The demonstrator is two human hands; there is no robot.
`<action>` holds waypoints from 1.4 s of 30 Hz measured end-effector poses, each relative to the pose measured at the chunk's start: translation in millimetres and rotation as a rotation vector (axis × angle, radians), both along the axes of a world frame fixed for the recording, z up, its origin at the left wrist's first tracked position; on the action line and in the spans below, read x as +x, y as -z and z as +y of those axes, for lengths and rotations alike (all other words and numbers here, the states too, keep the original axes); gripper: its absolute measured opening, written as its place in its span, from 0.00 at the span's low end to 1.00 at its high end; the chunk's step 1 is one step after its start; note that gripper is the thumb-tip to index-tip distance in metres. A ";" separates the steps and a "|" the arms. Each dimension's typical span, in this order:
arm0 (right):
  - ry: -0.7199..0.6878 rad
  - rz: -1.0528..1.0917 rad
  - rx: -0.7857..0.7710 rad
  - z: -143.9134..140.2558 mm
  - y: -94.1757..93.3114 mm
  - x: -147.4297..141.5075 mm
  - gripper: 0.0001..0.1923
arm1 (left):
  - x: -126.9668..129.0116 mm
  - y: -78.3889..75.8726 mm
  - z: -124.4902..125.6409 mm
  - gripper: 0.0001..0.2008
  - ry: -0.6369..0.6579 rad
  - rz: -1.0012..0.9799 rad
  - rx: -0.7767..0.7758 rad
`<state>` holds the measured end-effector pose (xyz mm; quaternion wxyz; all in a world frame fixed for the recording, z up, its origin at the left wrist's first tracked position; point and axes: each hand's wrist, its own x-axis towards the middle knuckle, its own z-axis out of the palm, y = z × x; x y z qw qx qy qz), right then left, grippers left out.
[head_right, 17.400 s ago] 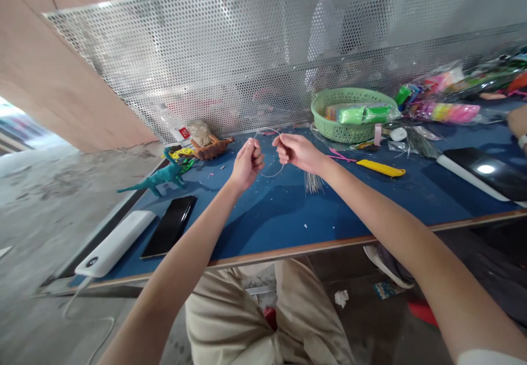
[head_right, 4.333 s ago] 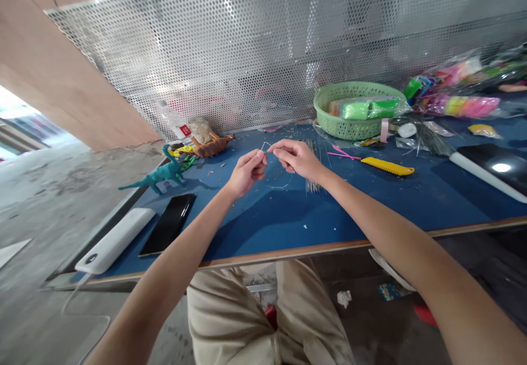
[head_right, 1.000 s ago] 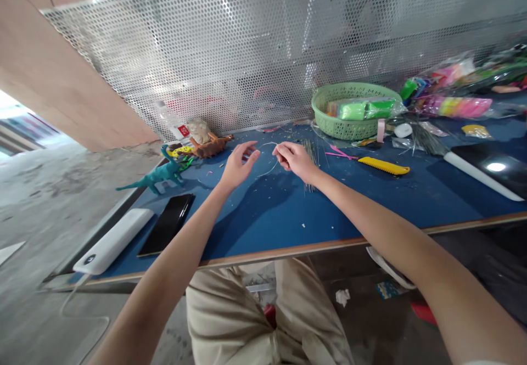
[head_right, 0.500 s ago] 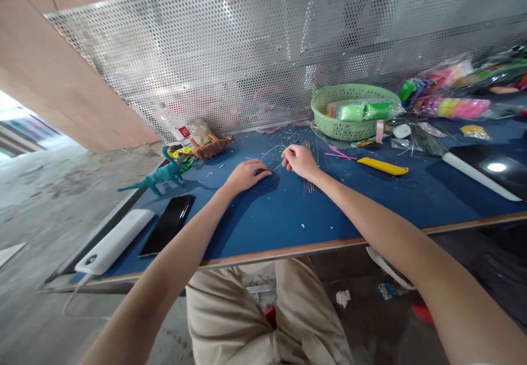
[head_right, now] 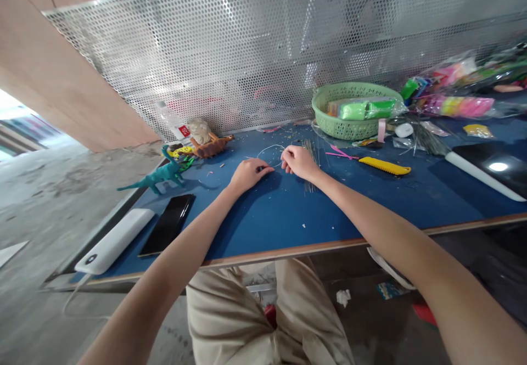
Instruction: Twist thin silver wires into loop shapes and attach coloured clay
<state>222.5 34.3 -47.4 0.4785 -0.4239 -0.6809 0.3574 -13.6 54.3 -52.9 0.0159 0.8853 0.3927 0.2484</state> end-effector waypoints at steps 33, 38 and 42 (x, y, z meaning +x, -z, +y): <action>-0.055 -0.269 0.240 5.3 -10.8 24.7 0.14 | -4.0 -15.9 -17.0 0.47 -0.042 0.061 0.019; -0.082 -0.368 0.185 4.0 -12.0 26.1 0.11 | -9.3 -11.3 -9.0 0.40 0.003 0.090 -0.004; -0.070 -0.411 0.153 6.3 -11.7 28.7 0.10 | -10.1 -12.1 -9.0 0.39 0.040 0.025 -0.049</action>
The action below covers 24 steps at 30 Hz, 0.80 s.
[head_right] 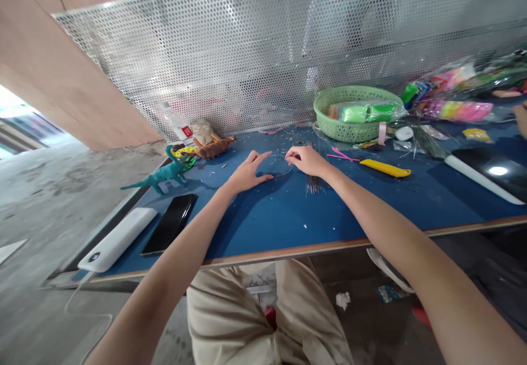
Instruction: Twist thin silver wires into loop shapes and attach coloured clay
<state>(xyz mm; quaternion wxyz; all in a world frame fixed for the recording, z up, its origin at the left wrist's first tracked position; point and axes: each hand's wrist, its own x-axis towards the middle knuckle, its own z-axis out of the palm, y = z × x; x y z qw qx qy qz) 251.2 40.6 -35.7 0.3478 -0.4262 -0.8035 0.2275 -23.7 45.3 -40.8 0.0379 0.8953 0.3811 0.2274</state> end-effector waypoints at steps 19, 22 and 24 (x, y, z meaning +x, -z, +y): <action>-0.153 0.095 -0.138 -7.6 -3.8 -4.0 0.12 | 19.1 -14.7 -19.6 0.20 -0.034 -0.855 -0.699; -0.180 0.140 -0.149 -13.3 -6.2 -10.8 0.13 | 22.5 -12.7 -21.1 0.19 -0.038 -0.827 -0.655; -0.205 0.220 -0.186 -17.2 -8.0 -15.6 0.13 | 25.2 -13.4 -23.6 0.19 -0.032 -0.810 -0.660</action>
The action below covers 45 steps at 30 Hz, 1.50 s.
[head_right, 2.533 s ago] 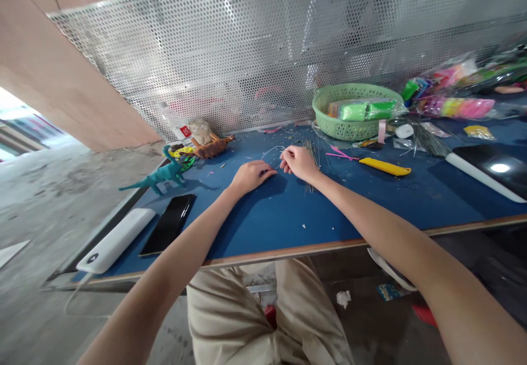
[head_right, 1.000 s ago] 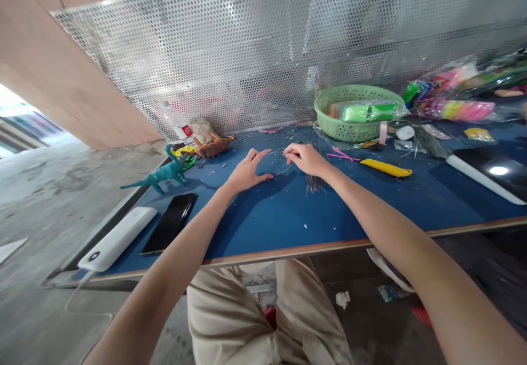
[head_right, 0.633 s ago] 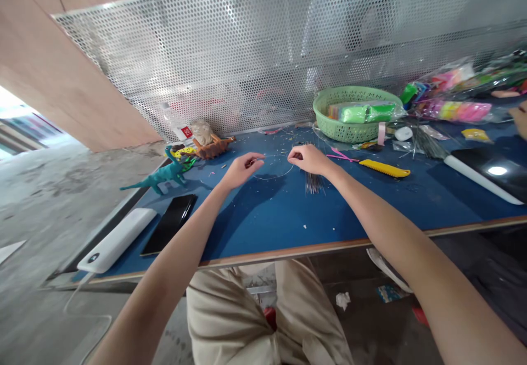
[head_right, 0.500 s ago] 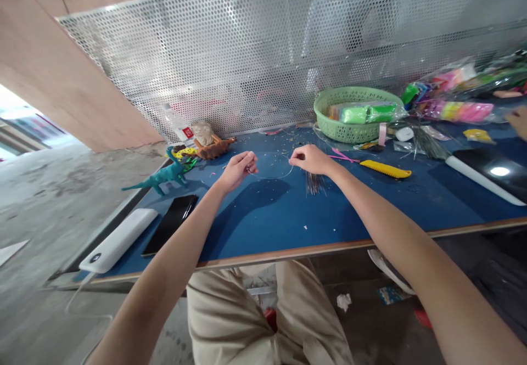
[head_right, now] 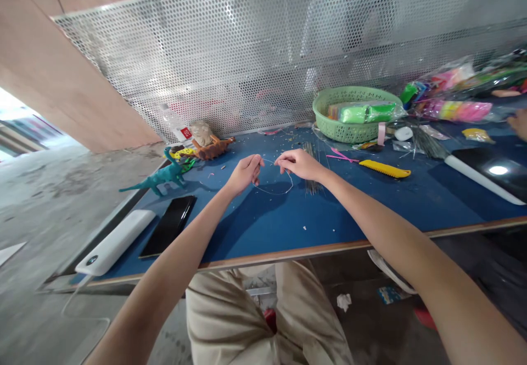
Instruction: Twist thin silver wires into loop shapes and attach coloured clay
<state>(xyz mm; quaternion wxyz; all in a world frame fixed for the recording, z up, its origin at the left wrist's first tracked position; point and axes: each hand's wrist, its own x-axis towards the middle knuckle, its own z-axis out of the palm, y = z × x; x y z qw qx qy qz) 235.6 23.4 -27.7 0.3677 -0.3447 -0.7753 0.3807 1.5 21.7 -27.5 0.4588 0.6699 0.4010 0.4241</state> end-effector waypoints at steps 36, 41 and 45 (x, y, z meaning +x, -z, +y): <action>-0.039 0.714 -0.386 -29.3 3.1 -51.2 0.11 | 25.4 -27.3 -26.5 0.15 0.041 -0.582 -0.432; -0.037 0.717 -0.390 -23.7 5.7 -46.0 0.11 | 21.1 -26.5 -24.1 0.16 0.065 -0.546 -0.370; -0.030 0.747 -0.389 -18.1 6.6 -40.8 0.12 | 21.4 -19.0 -21.3 0.16 0.078 -0.486 -0.300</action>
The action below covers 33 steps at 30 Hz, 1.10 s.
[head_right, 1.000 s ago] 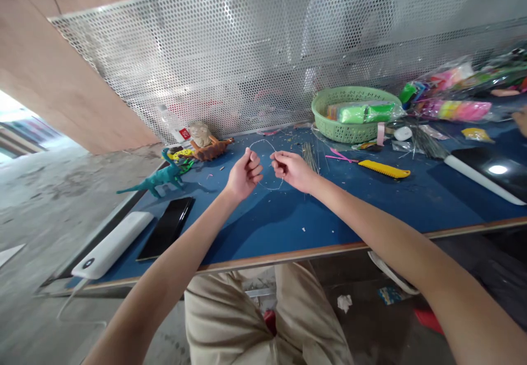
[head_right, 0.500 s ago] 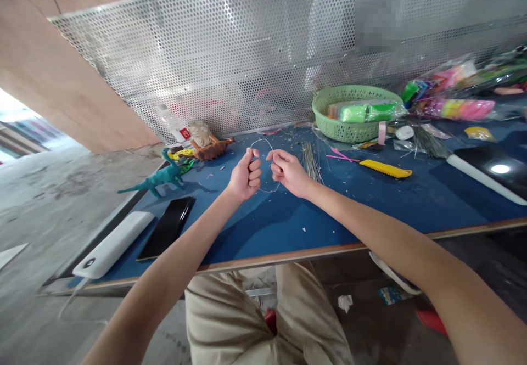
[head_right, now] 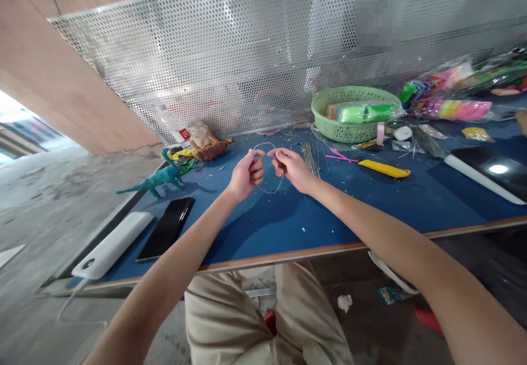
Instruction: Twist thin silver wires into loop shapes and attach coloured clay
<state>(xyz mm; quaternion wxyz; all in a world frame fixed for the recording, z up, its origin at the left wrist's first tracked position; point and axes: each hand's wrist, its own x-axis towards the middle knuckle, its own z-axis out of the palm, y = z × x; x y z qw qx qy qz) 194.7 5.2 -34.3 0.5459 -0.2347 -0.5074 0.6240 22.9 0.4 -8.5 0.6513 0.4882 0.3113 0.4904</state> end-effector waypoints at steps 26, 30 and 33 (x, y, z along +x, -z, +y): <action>0.140 0.139 -0.094 13.4 -14.2 18.8 0.03 | -26.3 17.4 23.4 0.20 0.110 0.443 0.309; 0.227 0.165 -0.072 16.1 -20.2 22.2 0.04 | -29.7 21.0 24.3 0.21 0.245 0.531 0.236; 0.191 0.158 -0.044 13.5 -22.4 20.1 0.03 | -30.2 21.2 23.7 0.19 0.283 0.558 0.242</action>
